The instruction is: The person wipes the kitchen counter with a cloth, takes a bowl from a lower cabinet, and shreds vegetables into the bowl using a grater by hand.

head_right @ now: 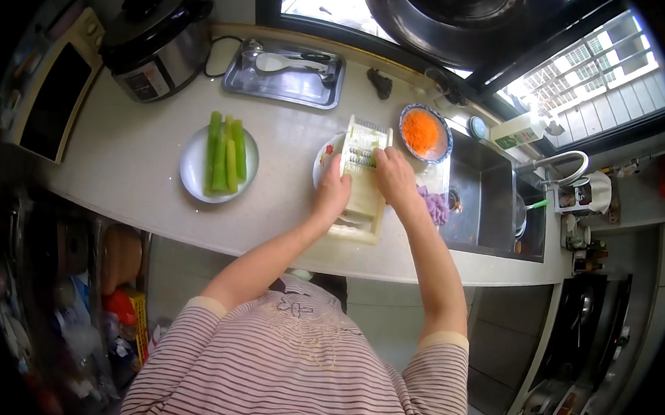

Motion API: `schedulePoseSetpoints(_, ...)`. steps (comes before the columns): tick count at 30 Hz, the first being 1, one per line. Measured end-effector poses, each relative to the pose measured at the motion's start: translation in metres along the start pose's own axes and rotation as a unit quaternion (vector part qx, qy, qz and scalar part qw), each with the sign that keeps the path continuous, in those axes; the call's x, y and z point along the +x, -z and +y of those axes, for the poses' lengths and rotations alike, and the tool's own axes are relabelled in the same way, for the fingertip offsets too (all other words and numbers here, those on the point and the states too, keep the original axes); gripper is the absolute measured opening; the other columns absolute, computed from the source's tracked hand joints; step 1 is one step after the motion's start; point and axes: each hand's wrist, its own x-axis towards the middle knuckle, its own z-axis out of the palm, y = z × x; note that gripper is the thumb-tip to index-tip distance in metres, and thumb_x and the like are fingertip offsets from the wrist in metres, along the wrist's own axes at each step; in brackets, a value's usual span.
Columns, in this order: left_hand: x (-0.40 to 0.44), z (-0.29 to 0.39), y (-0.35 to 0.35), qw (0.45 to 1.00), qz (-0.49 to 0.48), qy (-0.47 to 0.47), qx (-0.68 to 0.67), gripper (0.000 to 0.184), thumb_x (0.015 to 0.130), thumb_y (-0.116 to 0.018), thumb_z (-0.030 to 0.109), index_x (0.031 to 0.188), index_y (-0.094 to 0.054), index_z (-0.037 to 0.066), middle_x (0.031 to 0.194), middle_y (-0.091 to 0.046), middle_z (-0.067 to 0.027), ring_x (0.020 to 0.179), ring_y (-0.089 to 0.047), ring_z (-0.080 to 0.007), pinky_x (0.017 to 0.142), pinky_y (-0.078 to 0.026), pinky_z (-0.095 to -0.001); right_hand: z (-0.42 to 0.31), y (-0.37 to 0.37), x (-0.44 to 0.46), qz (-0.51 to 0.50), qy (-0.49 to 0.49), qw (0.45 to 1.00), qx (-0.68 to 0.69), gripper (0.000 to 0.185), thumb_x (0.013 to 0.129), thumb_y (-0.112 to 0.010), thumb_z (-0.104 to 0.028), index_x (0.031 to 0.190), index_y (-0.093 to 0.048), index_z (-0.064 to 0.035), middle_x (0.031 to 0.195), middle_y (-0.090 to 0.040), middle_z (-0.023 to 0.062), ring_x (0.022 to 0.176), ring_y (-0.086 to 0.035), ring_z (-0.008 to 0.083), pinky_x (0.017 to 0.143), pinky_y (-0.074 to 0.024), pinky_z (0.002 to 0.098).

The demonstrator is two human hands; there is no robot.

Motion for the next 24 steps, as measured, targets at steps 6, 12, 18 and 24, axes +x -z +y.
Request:
schedulePoseSetpoints(6,-0.001,0.002,0.002,1.0,-0.016,0.015,0.003,0.044,0.082,-0.047,0.005,0.125,-0.039,-0.001,0.115,-0.051,-0.0245,0.108,-0.049,-0.0388,0.09,-0.041,-0.0421,-0.007,0.027,-0.012,-0.164,0.048,0.984,0.05,0.014,0.074,-0.053,0.001,0.087,-0.051,-0.003,0.081,-0.054,0.0127,0.08,-0.055,0.0305,0.069,-0.0455,0.0397)
schedulePoseSetpoints(12,-0.002,-0.003,-0.001,1.0,-0.003,0.005,0.012,0.046,0.083,-0.048,0.006,0.127,-0.038,0.0,0.116,-0.052,-0.0246,0.108,-0.05,-0.0386,0.09,-0.041,-0.042,-0.003,0.014,0.01,-0.115,0.063,0.991,0.006,0.018,0.072,-0.053,0.0,0.089,-0.05,-0.0057,0.084,-0.055,0.0107,0.085,-0.054,0.0286,0.073,-0.0456,0.0373)
schedulePoseSetpoints(18,0.001,0.001,0.004,1.0,-0.026,0.004,0.0,0.045,0.083,-0.048,0.006,0.127,-0.038,0.001,0.116,-0.053,-0.0243,0.108,-0.05,-0.0383,0.089,-0.042,-0.042,-0.007,0.027,0.005,-0.166,0.116,0.979,-0.004,0.012,0.075,-0.051,-0.003,0.087,-0.05,-0.0063,0.084,-0.055,0.0098,0.085,-0.054,0.0286,0.073,-0.0454,0.0378)
schedulePoseSetpoints(24,-0.001,0.002,0.001,0.999,-0.02,0.029,0.008,0.045,0.082,-0.049,0.005,0.126,-0.039,0.003,0.115,-0.053,-0.0231,0.107,-0.051,-0.0382,0.088,-0.042,-0.0423,0.003,0.02,0.027,-0.146,0.083,0.986,0.022,0.014,0.074,-0.047,0.004,0.085,-0.052,-0.0028,0.084,-0.055,0.0137,0.088,-0.054,0.0324,0.076,-0.0446,0.04)
